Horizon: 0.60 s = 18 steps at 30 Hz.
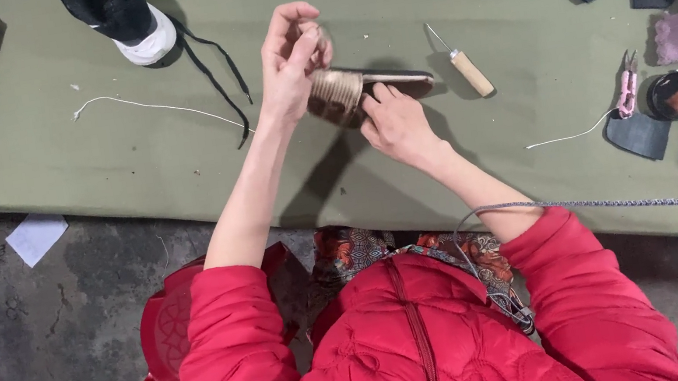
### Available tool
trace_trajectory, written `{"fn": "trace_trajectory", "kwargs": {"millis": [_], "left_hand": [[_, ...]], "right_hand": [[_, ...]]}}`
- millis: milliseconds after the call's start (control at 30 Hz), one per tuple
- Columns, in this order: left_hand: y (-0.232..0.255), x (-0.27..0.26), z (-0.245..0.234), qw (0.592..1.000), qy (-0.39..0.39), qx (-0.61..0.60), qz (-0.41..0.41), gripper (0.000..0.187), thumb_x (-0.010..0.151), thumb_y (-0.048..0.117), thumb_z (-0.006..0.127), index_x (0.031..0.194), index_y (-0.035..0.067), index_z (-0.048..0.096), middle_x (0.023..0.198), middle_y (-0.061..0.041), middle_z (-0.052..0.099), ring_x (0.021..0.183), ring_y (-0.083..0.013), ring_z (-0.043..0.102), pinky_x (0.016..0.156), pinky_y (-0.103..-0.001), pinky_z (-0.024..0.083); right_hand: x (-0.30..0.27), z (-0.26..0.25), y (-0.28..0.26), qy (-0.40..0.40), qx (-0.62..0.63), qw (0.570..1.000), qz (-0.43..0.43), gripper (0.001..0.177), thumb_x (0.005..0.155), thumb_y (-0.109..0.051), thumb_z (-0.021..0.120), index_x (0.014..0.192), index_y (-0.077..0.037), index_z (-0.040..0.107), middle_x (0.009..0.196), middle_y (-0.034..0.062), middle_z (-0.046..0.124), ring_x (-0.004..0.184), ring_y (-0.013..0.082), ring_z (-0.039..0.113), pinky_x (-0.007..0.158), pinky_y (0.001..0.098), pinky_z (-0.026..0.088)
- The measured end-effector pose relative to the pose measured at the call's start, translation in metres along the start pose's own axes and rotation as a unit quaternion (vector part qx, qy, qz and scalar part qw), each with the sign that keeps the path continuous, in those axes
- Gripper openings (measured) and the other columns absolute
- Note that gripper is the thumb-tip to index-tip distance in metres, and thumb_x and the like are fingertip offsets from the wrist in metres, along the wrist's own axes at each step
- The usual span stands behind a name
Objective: Manually stitching a decorative strap onto a sandal sole using a needle and thread at a workbench.
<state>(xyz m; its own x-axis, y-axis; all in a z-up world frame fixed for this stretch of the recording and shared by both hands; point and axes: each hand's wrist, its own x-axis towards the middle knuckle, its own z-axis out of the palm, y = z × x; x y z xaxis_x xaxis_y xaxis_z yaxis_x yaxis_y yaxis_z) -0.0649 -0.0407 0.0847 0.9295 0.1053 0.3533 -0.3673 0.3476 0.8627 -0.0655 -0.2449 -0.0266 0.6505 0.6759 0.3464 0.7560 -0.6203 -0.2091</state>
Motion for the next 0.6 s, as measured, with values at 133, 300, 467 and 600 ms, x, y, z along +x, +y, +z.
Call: {"fn": "trace_trajectory", "kwargs": {"millis": [133,300,467,600], "left_hand": [[0.026,0.001,0.0,1.0,0.017,0.003,0.001,0.013,0.101,0.001,0.051,0.111,0.007,0.057,0.084,-0.001,0.05,0.067,-0.0126,0.054,0.063,-0.025,0.043],[0.041,-0.019,-0.041,0.988,0.074,0.129,0.03,0.009,0.103,0.005,0.053,0.106,0.009,0.06,0.083,0.0,0.054,0.057,-0.0107,0.052,0.053,-0.022,0.035],[0.036,-0.051,-0.069,0.984,0.108,0.139,-0.006,0.006,0.101,0.007,0.056,0.107,0.007,0.058,0.077,0.0,0.046,0.059,-0.0096,0.046,0.056,-0.024,0.041],[0.015,-0.071,-0.088,0.97,0.12,0.21,0.006,0.009,0.099,0.001,0.065,0.107,0.004,0.065,0.074,-0.003,0.05,0.058,-0.0081,0.055,0.057,-0.024,0.049]], "right_hand": [[0.002,0.017,0.003,0.006,-0.018,1.0,-0.005,0.034,0.081,-0.017,0.06,0.114,-0.01,0.062,0.09,0.0145,0.058,0.075,0.035,0.059,0.061,0.0462,0.048],[-0.009,0.066,0.011,-0.042,-0.051,0.998,-0.011,0.025,0.087,-0.025,0.062,0.067,-0.011,0.059,0.065,0.0102,0.055,0.053,0.032,0.055,0.041,0.0455,0.036],[-0.007,0.058,0.009,-0.041,-0.029,0.999,-0.004,0.029,0.088,-0.023,0.06,0.064,-0.01,0.052,0.06,0.0084,0.053,0.05,0.0292,0.053,0.041,0.0447,0.035],[-0.002,0.053,0.009,-0.075,-0.055,0.995,0.046,0.021,0.076,-0.033,0.063,0.071,-0.013,0.068,0.06,0.0066,0.06,0.058,0.0276,0.069,0.052,0.0377,0.054]]}}
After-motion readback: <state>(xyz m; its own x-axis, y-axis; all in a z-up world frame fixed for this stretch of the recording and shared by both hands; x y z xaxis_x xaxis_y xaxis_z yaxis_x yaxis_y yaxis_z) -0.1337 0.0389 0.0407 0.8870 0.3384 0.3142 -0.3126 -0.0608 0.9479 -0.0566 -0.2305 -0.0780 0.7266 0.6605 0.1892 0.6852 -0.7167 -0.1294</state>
